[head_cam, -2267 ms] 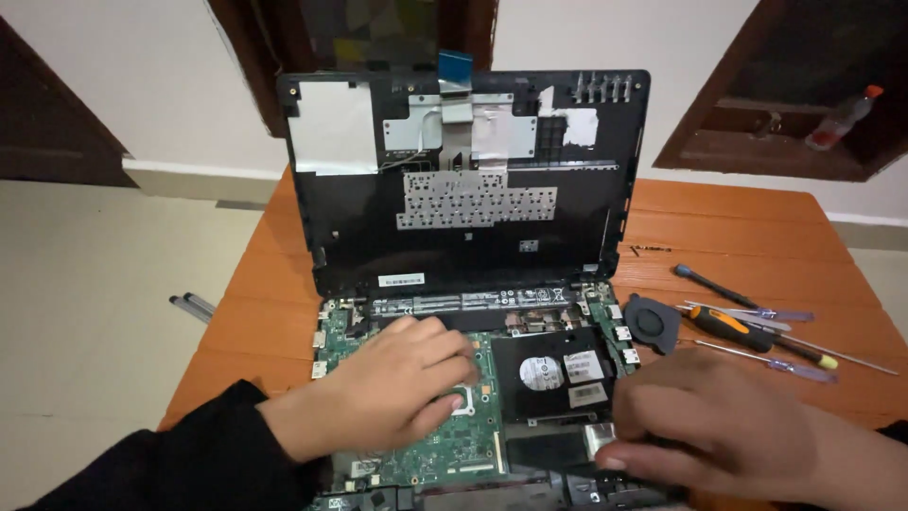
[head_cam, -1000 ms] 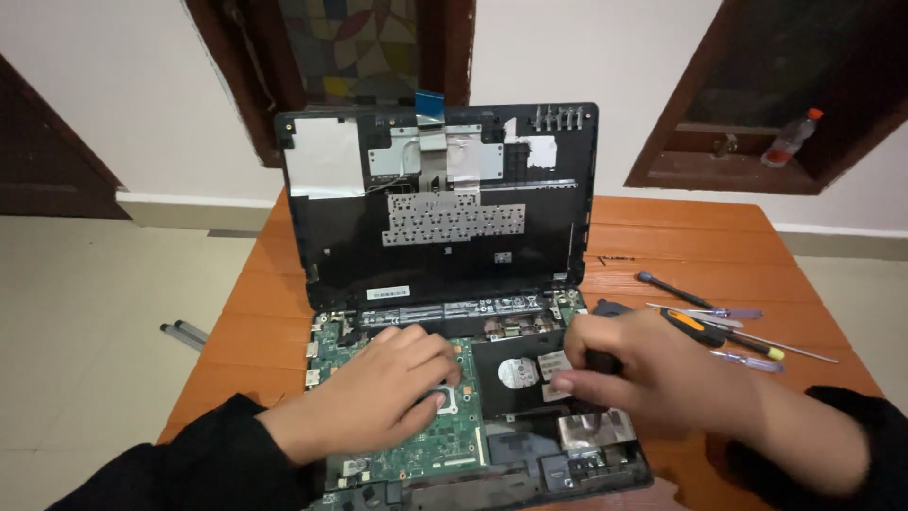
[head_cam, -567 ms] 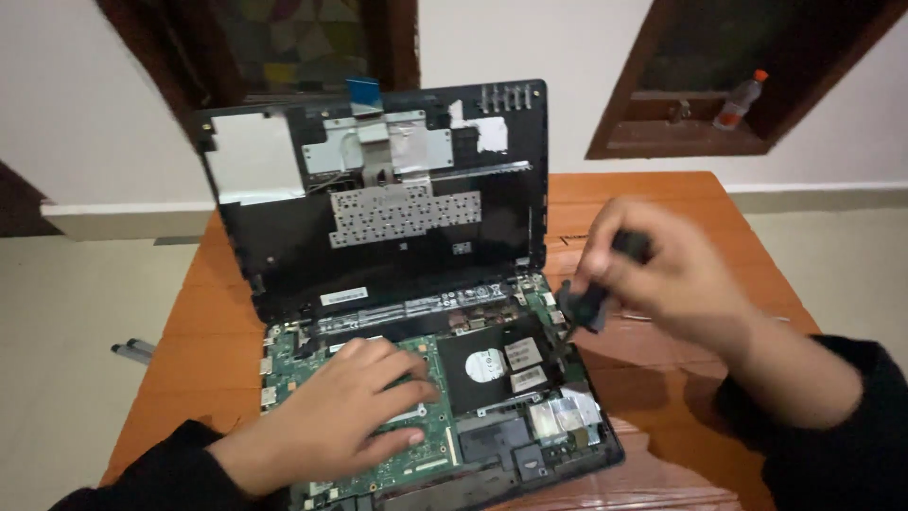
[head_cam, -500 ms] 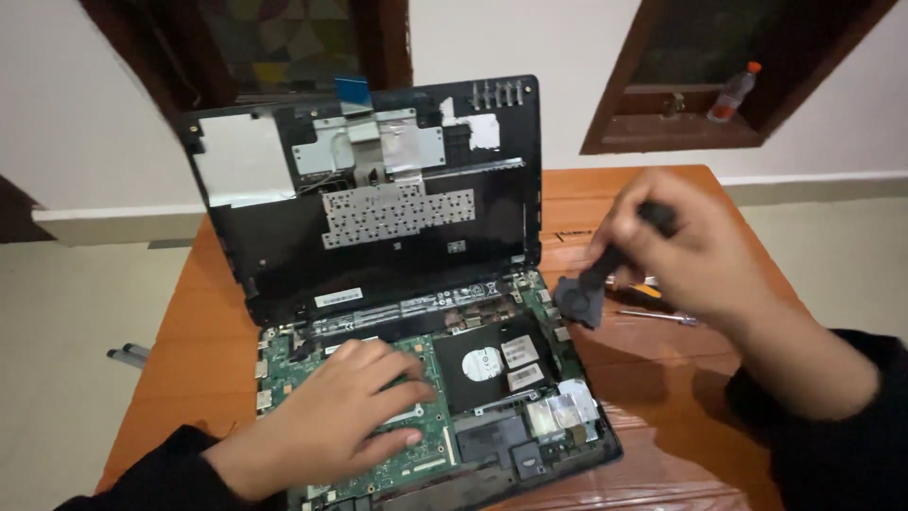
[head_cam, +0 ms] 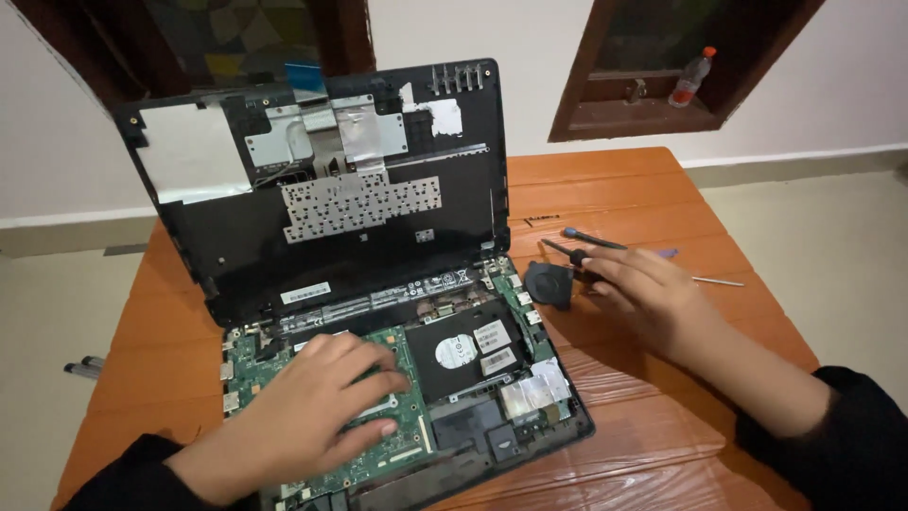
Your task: Disassembling internal components of a laptop, including removing screws and prying out parts like the cooling fan.
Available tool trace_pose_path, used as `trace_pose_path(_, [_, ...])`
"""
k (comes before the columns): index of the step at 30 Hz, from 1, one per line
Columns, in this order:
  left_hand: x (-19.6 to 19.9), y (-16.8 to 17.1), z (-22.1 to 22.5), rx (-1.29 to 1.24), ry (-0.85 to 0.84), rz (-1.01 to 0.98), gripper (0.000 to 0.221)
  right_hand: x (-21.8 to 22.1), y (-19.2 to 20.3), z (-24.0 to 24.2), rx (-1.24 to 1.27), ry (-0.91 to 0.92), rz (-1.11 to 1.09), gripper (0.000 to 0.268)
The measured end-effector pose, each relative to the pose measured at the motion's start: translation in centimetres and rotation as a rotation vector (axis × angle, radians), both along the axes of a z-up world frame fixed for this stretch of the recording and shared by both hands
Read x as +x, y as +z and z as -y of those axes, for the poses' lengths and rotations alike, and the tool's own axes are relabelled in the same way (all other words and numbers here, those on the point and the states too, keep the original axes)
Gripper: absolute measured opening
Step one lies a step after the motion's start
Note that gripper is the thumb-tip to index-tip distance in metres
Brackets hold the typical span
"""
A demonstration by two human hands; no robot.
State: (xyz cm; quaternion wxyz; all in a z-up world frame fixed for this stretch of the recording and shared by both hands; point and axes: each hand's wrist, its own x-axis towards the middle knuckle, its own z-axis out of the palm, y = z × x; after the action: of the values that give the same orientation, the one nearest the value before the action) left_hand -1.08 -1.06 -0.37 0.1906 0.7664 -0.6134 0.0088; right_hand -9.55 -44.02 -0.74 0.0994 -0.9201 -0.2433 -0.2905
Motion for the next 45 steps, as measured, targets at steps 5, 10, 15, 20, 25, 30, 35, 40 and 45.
trace_pose_path(5, [0.1, -0.1, -0.1, -0.002, -0.009, 0.008, 0.037, -0.3, -0.2, -0.3, 0.002, 0.046, 0.013, 0.028])
trace_pose_path(10, [0.2, -0.2, 0.0, 0.021, -0.007, -0.009, 0.038, -0.5, -0.4, -0.4, 0.029, 0.056, -0.053, 0.022])
trace_pose_path(15, [0.4, -0.5, 0.0, 0.038, -0.005, -0.010, 0.035, -0.5, -0.9, -0.9, -0.009, -0.124, -0.158, 0.026])
trace_pose_path(20, [0.3, -0.5, 0.0, 0.028, -0.001, -0.011, 0.032, -0.8, -1.1, -1.3, -0.010, -0.328, -0.270, 0.035])
trace_pose_path(25, [0.3, -0.4, -0.1, 0.030, -0.007, -0.013, 0.034, -0.9, -0.6, -1.8, -0.060, -0.405, -0.323, 0.039])
trace_pose_path(30, [0.3, -0.3, -0.1, 0.011, -0.007, 0.013, 0.034, -1.5, 1.2, -3.3, 0.076, -0.095, -0.083, 0.030])
trace_pose_path(35, [0.2, -0.1, -0.1, 0.012, -0.019, 0.022, 0.038, -3.2, 3.1, -9.7, 0.127, 0.302, -0.160, 0.030])
trace_pose_path(40, [0.1, 0.0, -0.2, 0.006, -0.021, 0.041, 0.038, -3.8, 2.3, -12.9, 0.238, 0.419, -0.636, 0.066])
trace_pose_path(45, [0.1, -0.2, -0.3, 0.019, -0.019, 0.066, 0.039, -3.3, 1.4, -13.4, 0.268, 0.366, -0.701, 0.058])
